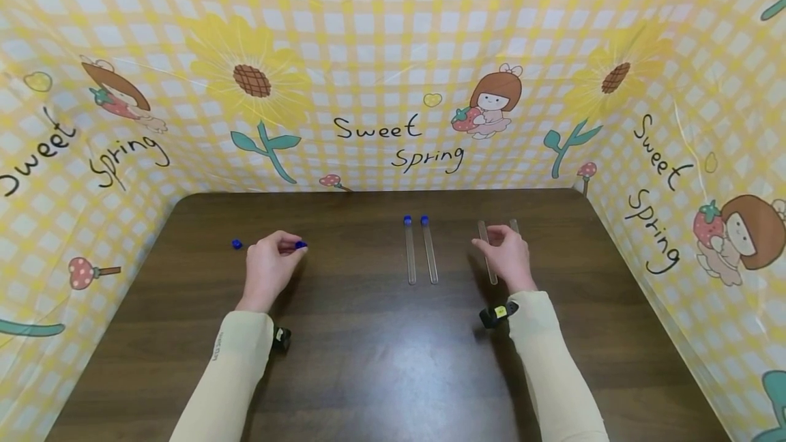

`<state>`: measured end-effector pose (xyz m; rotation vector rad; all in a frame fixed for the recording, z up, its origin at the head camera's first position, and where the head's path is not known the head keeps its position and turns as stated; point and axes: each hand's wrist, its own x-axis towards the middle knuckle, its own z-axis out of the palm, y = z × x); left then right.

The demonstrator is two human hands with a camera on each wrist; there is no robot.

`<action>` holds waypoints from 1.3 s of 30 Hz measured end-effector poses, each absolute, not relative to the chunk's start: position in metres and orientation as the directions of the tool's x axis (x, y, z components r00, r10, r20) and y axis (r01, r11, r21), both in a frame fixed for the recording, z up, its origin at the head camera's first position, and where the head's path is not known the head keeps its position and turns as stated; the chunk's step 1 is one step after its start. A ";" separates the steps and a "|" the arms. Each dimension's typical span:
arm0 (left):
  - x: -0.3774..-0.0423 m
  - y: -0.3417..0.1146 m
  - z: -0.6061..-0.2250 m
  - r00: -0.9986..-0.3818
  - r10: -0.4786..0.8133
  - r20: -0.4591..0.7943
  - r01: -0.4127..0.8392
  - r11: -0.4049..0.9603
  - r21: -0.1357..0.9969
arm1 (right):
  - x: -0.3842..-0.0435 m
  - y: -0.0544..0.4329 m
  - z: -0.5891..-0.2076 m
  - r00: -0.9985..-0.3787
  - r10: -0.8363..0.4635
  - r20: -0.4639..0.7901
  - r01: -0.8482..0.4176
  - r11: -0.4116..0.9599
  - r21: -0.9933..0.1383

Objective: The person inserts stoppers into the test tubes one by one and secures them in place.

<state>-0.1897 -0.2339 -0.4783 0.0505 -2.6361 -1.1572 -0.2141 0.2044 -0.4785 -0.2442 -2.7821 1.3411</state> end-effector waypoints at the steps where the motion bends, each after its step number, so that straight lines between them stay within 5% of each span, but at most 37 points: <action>1: -0.190 -0.233 -0.478 -0.965 -0.135 0.223 0.073 0.683 0.727 | -0.214 0.205 -0.479 -0.987 0.160 -0.033 0.126 0.623 -0.772; 24: -0.191 -0.220 -0.484 -0.977 -0.087 0.196 0.085 0.680 0.728 | -0.216 0.213 -0.500 -0.991 0.134 -0.024 0.120 0.779 -0.615; 39: -0.191 -0.214 -0.484 -0.984 -0.073 0.164 0.073 0.674 0.735 | -0.217 0.213 -0.500 -0.988 0.134 -0.073 0.150 0.769 -0.622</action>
